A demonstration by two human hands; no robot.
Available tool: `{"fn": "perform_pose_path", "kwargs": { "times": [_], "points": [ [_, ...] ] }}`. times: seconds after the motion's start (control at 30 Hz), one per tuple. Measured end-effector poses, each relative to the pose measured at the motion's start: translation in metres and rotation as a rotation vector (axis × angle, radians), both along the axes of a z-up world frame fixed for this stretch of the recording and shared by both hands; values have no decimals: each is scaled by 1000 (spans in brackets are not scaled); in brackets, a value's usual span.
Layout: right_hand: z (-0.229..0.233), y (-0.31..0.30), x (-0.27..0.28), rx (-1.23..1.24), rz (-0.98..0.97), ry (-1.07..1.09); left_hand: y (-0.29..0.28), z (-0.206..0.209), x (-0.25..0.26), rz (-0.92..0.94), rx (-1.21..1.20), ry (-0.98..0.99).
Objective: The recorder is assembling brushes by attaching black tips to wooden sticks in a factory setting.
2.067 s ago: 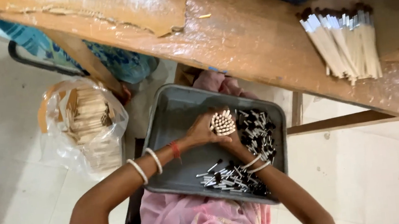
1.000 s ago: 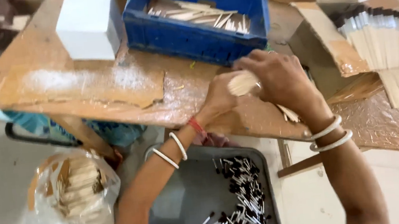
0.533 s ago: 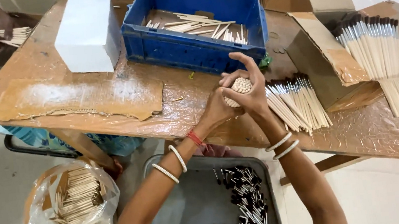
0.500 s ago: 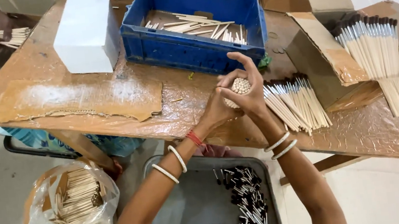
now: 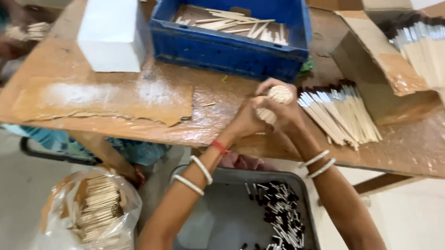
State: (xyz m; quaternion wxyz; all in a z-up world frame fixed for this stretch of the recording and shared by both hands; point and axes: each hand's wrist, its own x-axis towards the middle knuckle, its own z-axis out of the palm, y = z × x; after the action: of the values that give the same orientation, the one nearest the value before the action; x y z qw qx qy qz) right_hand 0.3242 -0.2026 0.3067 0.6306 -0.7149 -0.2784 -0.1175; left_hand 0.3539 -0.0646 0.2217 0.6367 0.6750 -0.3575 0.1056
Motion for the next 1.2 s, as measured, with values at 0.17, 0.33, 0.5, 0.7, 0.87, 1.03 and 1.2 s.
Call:
{"fn": "perform_pose_path", "kwargs": {
  "times": [0.17,0.33,0.5,0.7,0.87,1.03,1.2],
  "points": [
    [8,25,-6,75,-137,64,18,19,-27,171,23,-49],
    [32,22,-4,326,-35,-104,135,83,-42,580,49,-58],
    [-1,18,14,103,-57,-145,241,104,25,1573,287,-135],
    [95,122,26,288,113,-152,306,74,61,1483,-76,241],
    [115,258,106,354,312,-250,336,52,72,1392,-780,148],
    [83,377,191,377,321,-266,344,67,59,1092,-1413,57],
    [35,423,242,350,247,-181,353,49,74,1089,-1488,-21]
  ]
}}
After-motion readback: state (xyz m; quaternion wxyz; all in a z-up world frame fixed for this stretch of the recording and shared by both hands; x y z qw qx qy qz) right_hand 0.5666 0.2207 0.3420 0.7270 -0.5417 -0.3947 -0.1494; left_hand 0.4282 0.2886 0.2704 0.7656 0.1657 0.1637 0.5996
